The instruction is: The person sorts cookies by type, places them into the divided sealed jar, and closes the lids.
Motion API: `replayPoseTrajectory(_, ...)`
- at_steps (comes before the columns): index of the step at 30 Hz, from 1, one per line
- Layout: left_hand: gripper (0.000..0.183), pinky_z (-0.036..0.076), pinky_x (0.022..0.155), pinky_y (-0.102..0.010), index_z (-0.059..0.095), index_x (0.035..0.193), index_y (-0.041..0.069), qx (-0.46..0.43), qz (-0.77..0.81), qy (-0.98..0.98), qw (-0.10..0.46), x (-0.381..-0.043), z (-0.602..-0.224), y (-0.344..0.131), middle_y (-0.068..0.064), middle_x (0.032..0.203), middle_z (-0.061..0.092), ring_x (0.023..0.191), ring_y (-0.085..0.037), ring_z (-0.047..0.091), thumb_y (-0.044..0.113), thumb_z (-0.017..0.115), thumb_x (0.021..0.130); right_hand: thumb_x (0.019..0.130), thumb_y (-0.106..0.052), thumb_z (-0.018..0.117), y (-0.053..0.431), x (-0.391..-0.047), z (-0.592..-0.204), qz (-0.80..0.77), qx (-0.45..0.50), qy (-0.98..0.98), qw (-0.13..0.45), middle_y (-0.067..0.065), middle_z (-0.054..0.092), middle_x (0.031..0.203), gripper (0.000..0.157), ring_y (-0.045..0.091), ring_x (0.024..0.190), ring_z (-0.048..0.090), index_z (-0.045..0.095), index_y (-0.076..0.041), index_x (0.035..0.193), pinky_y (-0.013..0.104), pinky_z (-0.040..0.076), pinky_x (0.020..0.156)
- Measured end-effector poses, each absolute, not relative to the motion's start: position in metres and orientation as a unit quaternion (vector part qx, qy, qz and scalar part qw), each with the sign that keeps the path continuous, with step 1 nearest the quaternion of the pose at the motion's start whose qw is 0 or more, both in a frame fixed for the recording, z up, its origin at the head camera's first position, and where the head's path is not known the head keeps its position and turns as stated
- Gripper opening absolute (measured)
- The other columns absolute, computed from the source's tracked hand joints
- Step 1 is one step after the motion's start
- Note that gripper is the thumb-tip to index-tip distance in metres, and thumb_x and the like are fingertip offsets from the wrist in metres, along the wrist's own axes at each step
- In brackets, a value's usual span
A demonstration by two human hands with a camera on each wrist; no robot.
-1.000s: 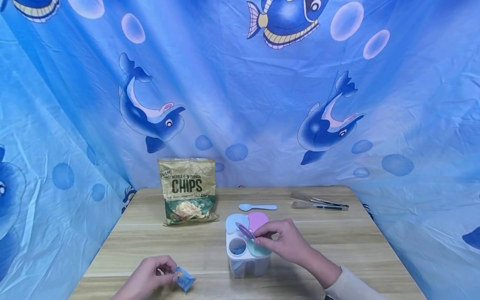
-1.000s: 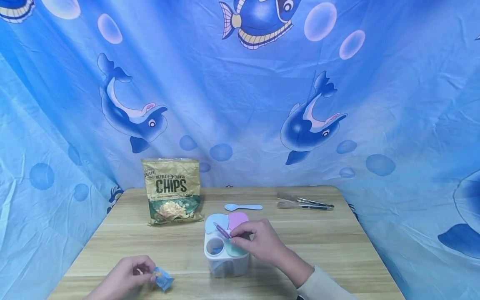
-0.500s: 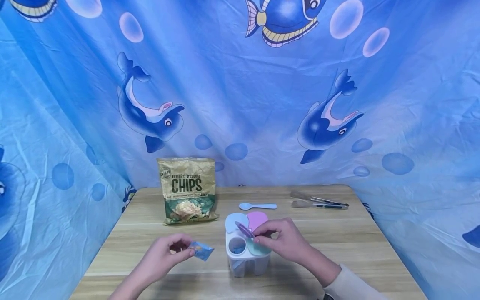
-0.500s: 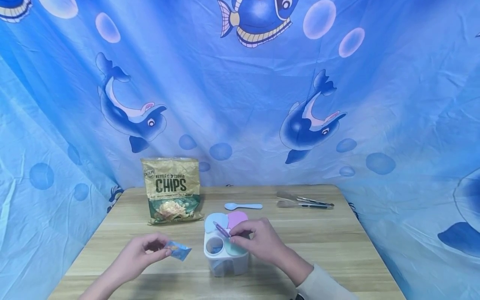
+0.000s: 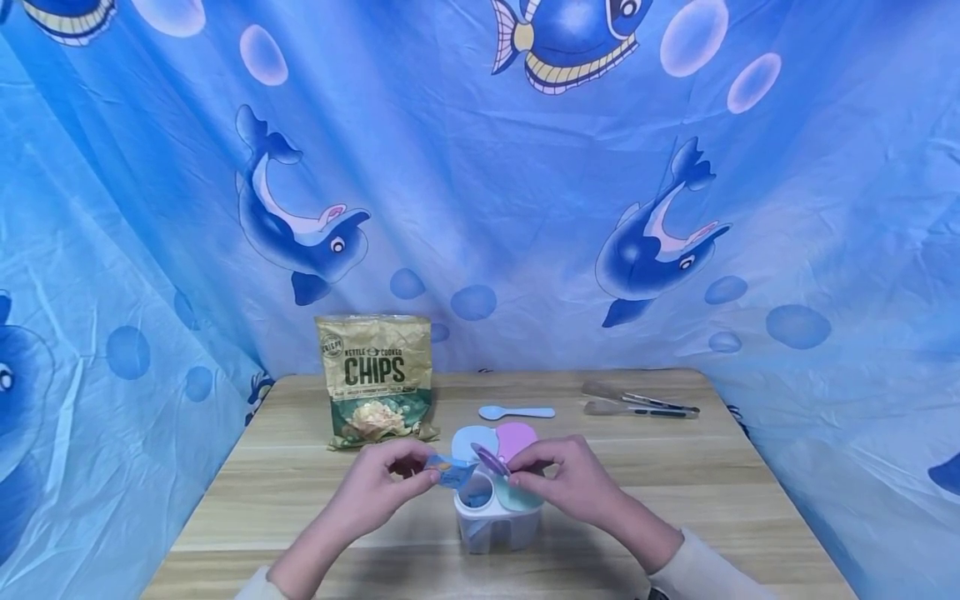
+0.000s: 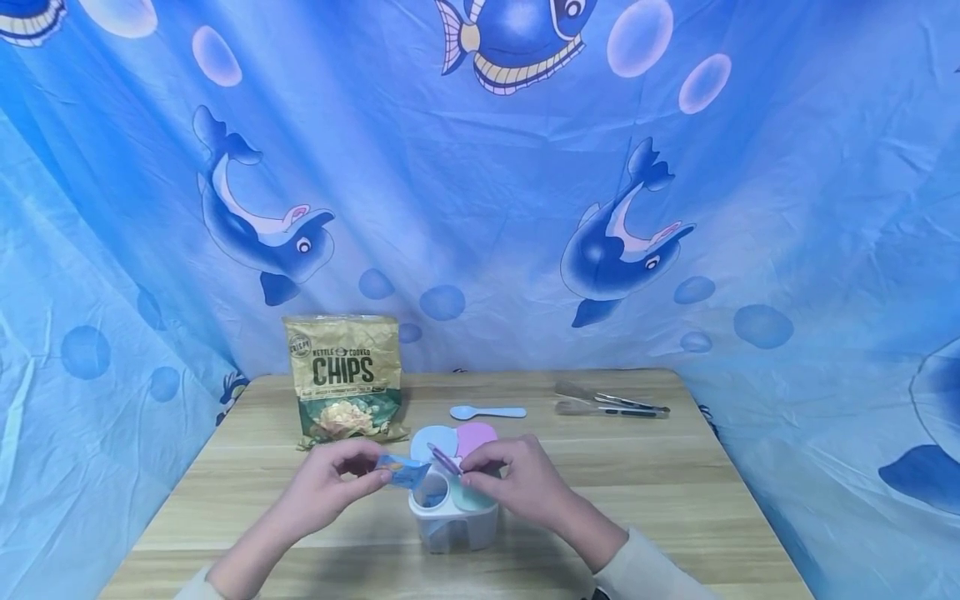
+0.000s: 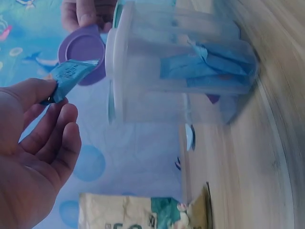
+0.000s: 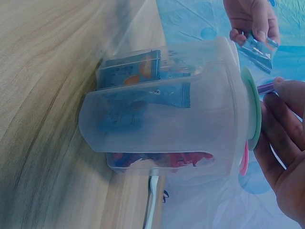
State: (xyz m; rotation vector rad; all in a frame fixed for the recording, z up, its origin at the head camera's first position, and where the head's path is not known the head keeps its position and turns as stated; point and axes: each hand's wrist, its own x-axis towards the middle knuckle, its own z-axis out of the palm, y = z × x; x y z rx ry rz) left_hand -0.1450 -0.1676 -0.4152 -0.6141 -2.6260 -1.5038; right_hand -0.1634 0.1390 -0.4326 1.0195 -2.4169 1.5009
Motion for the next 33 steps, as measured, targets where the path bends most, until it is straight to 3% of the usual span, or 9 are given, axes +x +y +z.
replayPoseTrajectory(16, 0.009, 0.058, 0.069, -0.024, 0.080, 0.095, 0.020, -0.252, -0.467, -0.847, 0.017, -0.149, -0.423, -0.147, 0.008, 0.087, 0.074, 0.076, -0.003, 0.066, 0.018, 0.082, 0.087, 0.088, -0.015, 0.082, 0.138, -0.163, -0.433, 0.500, 0.345, -0.791, 0.069, -0.005, 0.079, 0.089, 0.008, 0.004, 0.077, 0.071, 0.081, -0.017, 0.096, 0.027, 0.060, 0.070)
replayPoseTrajectory(25, 0.012, 0.056, 0.064, -0.023, 0.081, 0.097, 0.020, -0.285, -0.433, -0.855, 0.023, -0.151, -0.427, -0.142, 0.009, 0.086, 0.073, 0.073, -0.001, 0.062, 0.014, 0.081, 0.086, 0.089, -0.017, 0.081, 0.138, -0.163, -0.433, 0.503, 0.350, -0.788, 0.062, -0.004, 0.079, 0.092, 0.009, 0.004, 0.080, 0.071, 0.081, -0.015, 0.098, 0.028, 0.061, 0.073)
replayPoseTrajectory(33, 0.013, 0.051, 0.059, -0.019, 0.081, 0.094, 0.023, -0.319, -0.374, -0.870, 0.043, -0.154, -0.423, -0.137, 0.017, 0.080, 0.066, 0.067, 0.004, 0.055, 0.012, 0.080, 0.086, 0.090, -0.016, 0.081, 0.137, -0.163, -0.432, 0.500, 0.355, -0.788, 0.063, -0.002, 0.079, 0.090, 0.008, 0.004, 0.079, 0.071, 0.081, -0.016, 0.098, 0.027, 0.061, 0.072)
